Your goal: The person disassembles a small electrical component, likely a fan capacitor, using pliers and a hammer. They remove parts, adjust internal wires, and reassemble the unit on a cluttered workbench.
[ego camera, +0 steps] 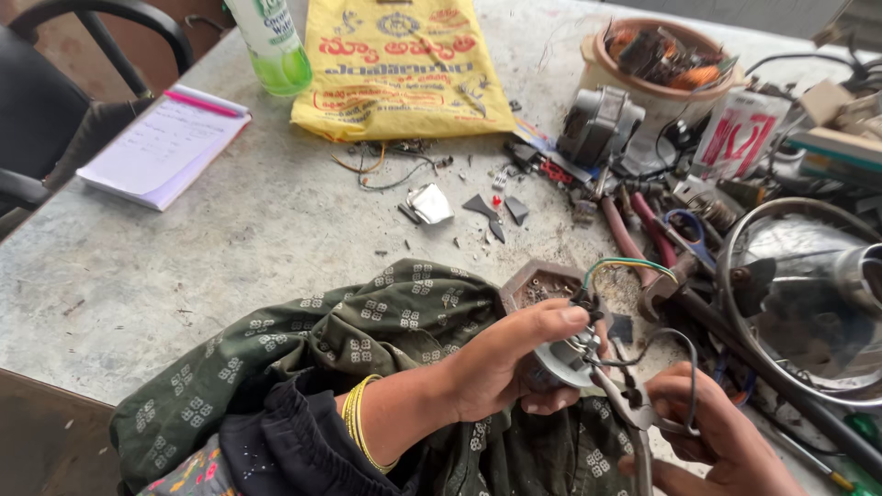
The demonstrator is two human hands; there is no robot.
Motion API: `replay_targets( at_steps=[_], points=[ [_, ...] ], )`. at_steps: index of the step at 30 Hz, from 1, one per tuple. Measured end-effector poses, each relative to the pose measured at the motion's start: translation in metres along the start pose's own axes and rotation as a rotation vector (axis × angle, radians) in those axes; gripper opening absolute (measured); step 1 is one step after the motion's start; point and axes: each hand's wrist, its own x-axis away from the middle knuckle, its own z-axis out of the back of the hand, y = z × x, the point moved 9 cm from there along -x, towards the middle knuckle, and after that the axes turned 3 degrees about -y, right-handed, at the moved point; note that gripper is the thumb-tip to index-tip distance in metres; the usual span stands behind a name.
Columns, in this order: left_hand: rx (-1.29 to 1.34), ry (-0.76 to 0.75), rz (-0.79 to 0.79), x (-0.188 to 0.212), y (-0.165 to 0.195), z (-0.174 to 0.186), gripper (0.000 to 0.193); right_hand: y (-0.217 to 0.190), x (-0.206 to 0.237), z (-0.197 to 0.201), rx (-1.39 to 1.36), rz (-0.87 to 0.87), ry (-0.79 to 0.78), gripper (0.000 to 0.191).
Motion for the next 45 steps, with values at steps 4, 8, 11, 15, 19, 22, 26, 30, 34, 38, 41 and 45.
replay_targets(
  at_steps=[4, 8, 11, 15, 19, 22, 26, 30, 34, 38, 41, 45],
  points=[
    [-0.011, -0.045, 0.041, -0.010, -0.012, -0.001, 0.039, 0.001, 0.011, -0.008, 0.044, 0.088, -0.011, 0.076],
    [-0.026, -0.061, 0.127, -0.015, -0.031, 0.000, 0.039, 0.013, 0.011, -0.013, 0.074, -0.109, -0.111, 0.072],
    [-0.043, -0.081, 0.137, -0.018, -0.038, 0.000, 0.042, 0.012, 0.005, -0.021, -0.016, -0.151, -0.207, 0.081],
    [-0.091, -0.027, 0.156, -0.022, -0.044, 0.004, 0.044, -0.021, 0.007, -0.024, 0.003, 0.154, -0.099, 0.077],
    [0.021, -0.069, 0.187, -0.018, -0.048, -0.004, 0.051, -0.011, 0.004, -0.014, 0.210, -0.075, -0.007, 0.061],
    [0.094, -0.088, 0.198, -0.015, -0.048, -0.008, 0.052, -0.038, -0.004, -0.003, 0.400, 0.064, 0.052, 0.052],
    [0.155, -0.099, 0.157, -0.016, -0.045, -0.012, 0.049, -0.075, -0.012, 0.006, 0.741, 0.229, 0.158, 0.053],
    [0.123, -0.070, 0.123, -0.015, -0.047, -0.011, 0.054, -0.070, -0.013, 0.005, 0.732, 0.150, 0.139, 0.051],
    [0.147, -0.023, 0.114, -0.016, -0.049, -0.008, 0.058, -0.046, -0.007, 0.010, 0.691, -0.012, 0.137, 0.040],
    [0.062, 0.016, 0.035, -0.016, -0.046, -0.011, 0.066, -0.030, -0.004, 0.010, 0.613, -0.103, 0.085, 0.036],
    [0.038, 0.050, -0.018, -0.016, -0.045, -0.013, 0.070, -0.026, -0.004, 0.011, 0.569, -0.131, 0.057, 0.037],
    [0.044, 0.075, -0.019, -0.016, -0.045, -0.014, 0.067, -0.010, -0.003, 0.005, 0.417, -0.228, -0.064, 0.032]
  ],
)
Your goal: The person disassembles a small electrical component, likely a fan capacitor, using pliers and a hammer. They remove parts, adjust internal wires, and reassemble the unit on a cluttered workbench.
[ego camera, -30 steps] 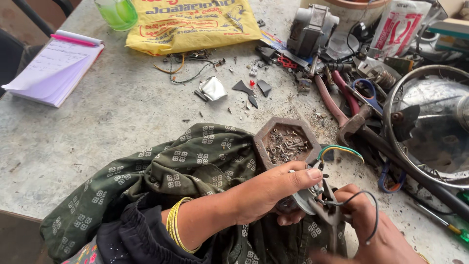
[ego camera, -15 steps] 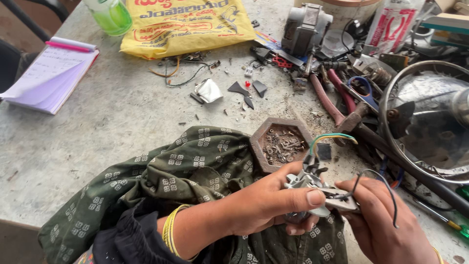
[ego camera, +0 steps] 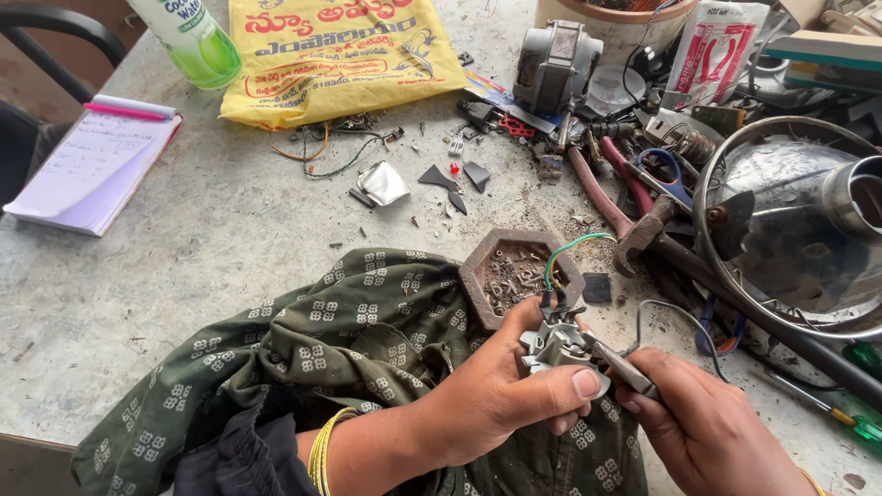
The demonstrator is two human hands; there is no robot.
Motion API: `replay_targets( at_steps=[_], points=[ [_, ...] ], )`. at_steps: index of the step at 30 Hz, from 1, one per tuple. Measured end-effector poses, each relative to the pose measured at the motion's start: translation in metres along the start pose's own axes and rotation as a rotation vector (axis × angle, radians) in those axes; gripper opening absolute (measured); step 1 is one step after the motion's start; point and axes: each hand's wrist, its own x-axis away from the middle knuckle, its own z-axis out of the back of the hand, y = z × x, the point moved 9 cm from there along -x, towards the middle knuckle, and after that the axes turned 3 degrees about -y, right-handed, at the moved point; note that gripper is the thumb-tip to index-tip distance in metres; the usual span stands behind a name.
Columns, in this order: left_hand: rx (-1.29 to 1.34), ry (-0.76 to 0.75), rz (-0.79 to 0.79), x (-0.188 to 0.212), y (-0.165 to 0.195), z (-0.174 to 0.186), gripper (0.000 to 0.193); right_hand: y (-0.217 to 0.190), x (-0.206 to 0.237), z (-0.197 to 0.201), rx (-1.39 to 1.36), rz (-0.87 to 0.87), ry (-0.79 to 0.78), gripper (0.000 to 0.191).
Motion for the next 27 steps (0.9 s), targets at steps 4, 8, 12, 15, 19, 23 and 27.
replay_targets(
  at_steps=[4, 8, 12, 15, 19, 23, 27],
  points=[
    [-0.012, -0.005, -0.009, 0.000, 0.002, -0.003, 0.058, 0.009, 0.003, -0.008, -0.108, 0.021, -0.063, 0.035],
    [-0.021, 0.012, -0.011, 0.001, 0.001, -0.006, 0.054, 0.015, 0.007, -0.017, -0.238, 0.072, -0.111, 0.034],
    [-0.010, 0.008, -0.015, 0.000, 0.004, -0.009, 0.053, 0.020, 0.008, -0.021, -0.349, 0.079, -0.166, 0.032],
    [-0.032, 0.013, 0.021, -0.001, 0.007, -0.013, 0.054, 0.016, 0.009, -0.024, -0.483, 0.080, -0.235, 0.034],
    [-0.266, -0.056, -0.059, 0.004, 0.029, -0.025, 0.053, -0.004, 0.006, -0.005, -0.262, 0.173, -0.083, 0.034],
    [-0.223, -0.090, 0.093, 0.008, 0.024, -0.026, 0.057, -0.040, 0.011, 0.032, 0.182, 0.487, 0.250, 0.040],
    [-0.271, -0.096, 0.093, 0.005, 0.021, -0.022, 0.060, -0.029, 0.011, 0.034, 0.256, 0.456, 0.271, 0.036]
  ],
)
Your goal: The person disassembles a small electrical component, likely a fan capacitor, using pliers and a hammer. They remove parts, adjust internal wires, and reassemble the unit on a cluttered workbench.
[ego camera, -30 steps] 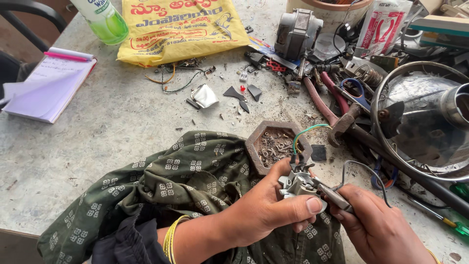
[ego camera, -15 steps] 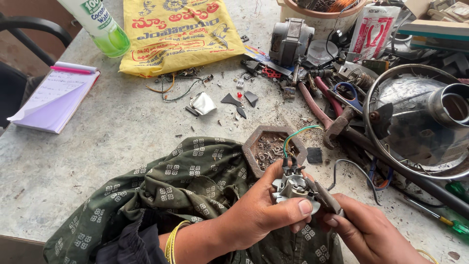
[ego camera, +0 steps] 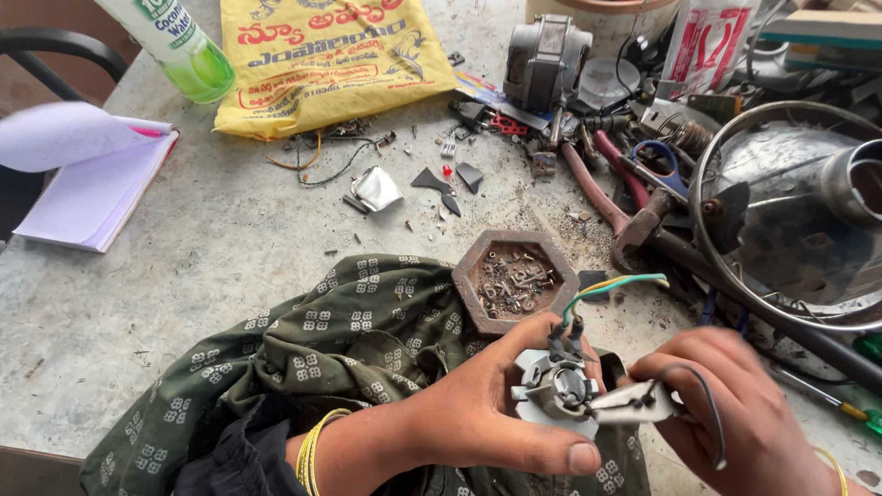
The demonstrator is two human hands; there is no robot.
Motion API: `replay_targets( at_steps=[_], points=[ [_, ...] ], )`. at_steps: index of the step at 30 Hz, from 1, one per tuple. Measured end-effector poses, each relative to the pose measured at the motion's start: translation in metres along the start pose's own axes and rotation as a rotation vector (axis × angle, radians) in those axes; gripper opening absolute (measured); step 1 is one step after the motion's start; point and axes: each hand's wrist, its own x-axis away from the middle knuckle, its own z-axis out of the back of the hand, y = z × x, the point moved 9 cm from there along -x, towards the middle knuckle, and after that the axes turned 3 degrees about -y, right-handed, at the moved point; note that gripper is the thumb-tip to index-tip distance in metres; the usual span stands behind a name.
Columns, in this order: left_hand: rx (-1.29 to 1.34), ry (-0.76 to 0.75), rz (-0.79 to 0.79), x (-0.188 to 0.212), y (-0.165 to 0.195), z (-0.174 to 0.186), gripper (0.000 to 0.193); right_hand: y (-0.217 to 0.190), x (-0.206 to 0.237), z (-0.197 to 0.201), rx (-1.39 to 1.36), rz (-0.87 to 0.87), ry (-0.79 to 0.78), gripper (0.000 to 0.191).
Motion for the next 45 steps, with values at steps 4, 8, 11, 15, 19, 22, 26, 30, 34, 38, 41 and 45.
replay_targets(
  at_steps=[4, 8, 11, 15, 19, 22, 26, 30, 34, 38, 41, 45],
  points=[
    [-0.073, 0.018, -0.053, 0.000, 0.004, 0.008, 0.056, 0.050, 0.029, -0.055, -0.307, -0.493, -0.332, 0.030],
    [-0.419, 0.024, -0.258, 0.004, 0.029, 0.013, 0.045, 0.054, 0.054, -0.087, -0.943, -0.649, -0.401, 0.020],
    [-0.716, 0.016, -0.421, 0.010, 0.046, 0.010, 0.044, 0.055, 0.073, -0.102, -1.184, -0.845, -0.458, 0.021],
    [-0.820, 0.055, -0.505, 0.010, 0.050, 0.008, 0.046, 0.056, 0.068, -0.101, -1.138, -0.816, -0.440, 0.023],
    [-0.829, 0.131, -0.520, 0.006, 0.045, 0.007, 0.047, 0.063, 0.060, -0.098, -1.110, -0.876, -0.391, 0.036],
    [-0.873, 0.188, -0.578, 0.006, 0.047, 0.008, 0.050, 0.046, 0.047, -0.097, -1.107, -0.704, -0.422, 0.054],
    [-0.928, 0.269, -0.622, 0.009, 0.051, 0.012, 0.053, 0.034, 0.057, -0.110, -1.110, -0.732, -0.519, 0.062],
    [-0.956, 0.272, -0.633, 0.009, 0.052, 0.010, 0.054, 0.045, 0.072, -0.118, -1.007, -0.877, -0.547, 0.060],
    [-1.061, 0.275, -0.620, 0.010, 0.054, 0.004, 0.056, 0.036, 0.065, -0.121, -1.138, -0.740, -0.541, 0.045],
    [-1.171, 0.280, -0.596, 0.012, 0.056, -0.001, 0.059, 0.032, 0.063, -0.121, -1.206, -0.734, -0.494, 0.046],
    [-1.261, 0.279, -0.577, 0.014, 0.057, -0.004, 0.058, 0.027, 0.064, -0.119, -1.262, -0.753, -0.472, 0.055],
    [-1.310, 0.278, -0.546, 0.013, 0.056, -0.004, 0.055, 0.045, 0.083, -0.124, -0.836, -0.948, -0.548, 0.064]
  ],
)
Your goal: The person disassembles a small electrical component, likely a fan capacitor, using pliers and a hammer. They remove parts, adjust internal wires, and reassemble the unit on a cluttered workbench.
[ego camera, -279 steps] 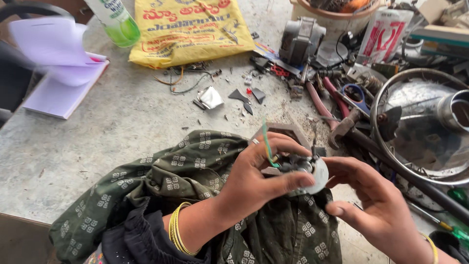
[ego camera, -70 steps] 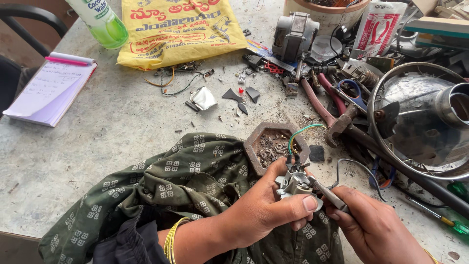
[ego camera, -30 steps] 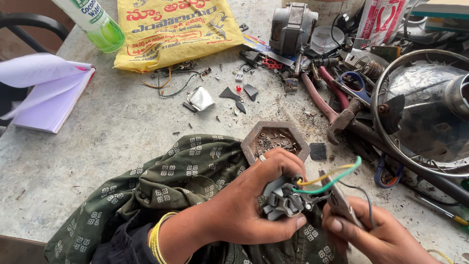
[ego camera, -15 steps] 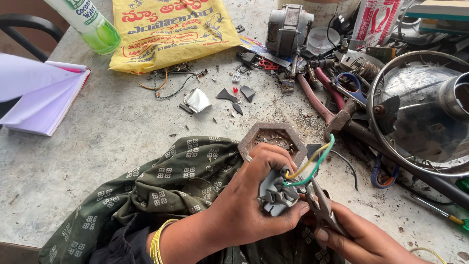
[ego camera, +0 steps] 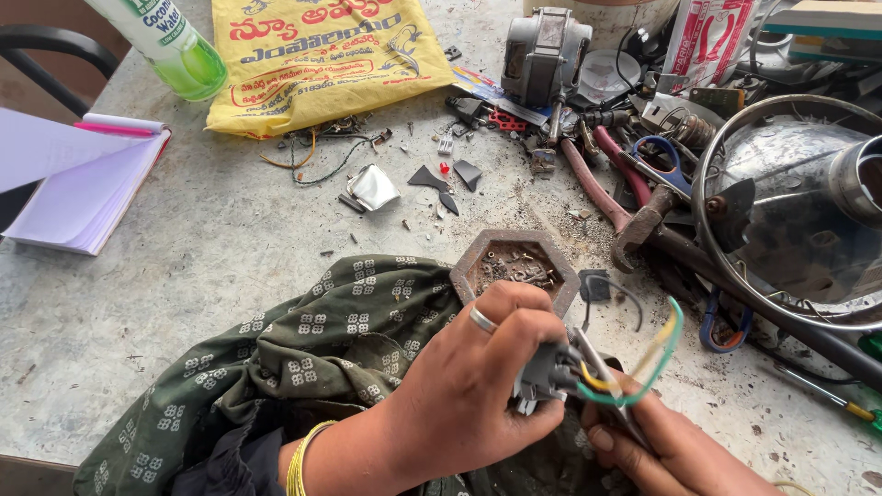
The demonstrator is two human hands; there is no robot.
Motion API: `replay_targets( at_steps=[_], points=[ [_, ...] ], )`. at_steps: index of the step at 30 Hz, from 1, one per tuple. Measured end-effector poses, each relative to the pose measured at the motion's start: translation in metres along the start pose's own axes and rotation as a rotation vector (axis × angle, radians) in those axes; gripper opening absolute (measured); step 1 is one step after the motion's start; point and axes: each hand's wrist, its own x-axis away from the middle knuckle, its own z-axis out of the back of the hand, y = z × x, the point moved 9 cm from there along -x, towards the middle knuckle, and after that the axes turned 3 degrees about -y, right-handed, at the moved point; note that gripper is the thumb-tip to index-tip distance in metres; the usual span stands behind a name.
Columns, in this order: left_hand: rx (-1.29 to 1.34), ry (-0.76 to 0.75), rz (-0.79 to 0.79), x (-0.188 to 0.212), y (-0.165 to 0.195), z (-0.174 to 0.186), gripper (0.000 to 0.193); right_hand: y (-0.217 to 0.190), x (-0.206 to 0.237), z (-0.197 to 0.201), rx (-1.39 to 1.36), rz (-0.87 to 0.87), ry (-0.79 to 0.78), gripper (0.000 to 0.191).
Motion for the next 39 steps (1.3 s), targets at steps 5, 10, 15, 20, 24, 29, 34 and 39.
replay_targets(
  at_steps=[5, 10, 15, 20, 24, 29, 34, 39],
  points=[
    [0.292, -0.024, 0.093, 0.002, -0.011, -0.001, 0.045, 0.008, 0.000, -0.002, -0.163, 0.099, -0.060, 0.045],
    [0.742, -0.193, 0.142, 0.005, -0.012, -0.004, 0.046, 0.026, 0.007, -0.020, -0.239, 0.063, -0.335, 0.027],
    [0.414, -0.362, -0.105, 0.002, -0.004, 0.014, 0.041, 0.022, -0.007, -0.022, 0.177, 0.120, -0.354, 0.029],
    [0.322, -0.486, -0.126, 0.006, -0.005, 0.011, 0.042, 0.019, -0.010, -0.007, 0.464, 0.077, -0.308, 0.031],
    [0.318, -0.551, -0.110, 0.006, -0.007, 0.005, 0.039, 0.019, -0.011, 0.005, 0.621, 0.050, -0.285, 0.033],
    [0.352, -0.610, -0.115, 0.009, -0.007, -0.005, 0.035, 0.021, -0.008, 0.016, 0.742, 0.022, -0.268, 0.036],
    [0.357, -0.656, -0.106, 0.013, -0.005, -0.015, 0.037, 0.018, -0.001, 0.026, 0.759, 0.121, -0.394, 0.040],
    [0.355, -0.671, -0.098, 0.015, -0.001, -0.022, 0.038, 0.025, 0.006, 0.040, 0.791, 0.073, -0.290, 0.041]
  ],
)
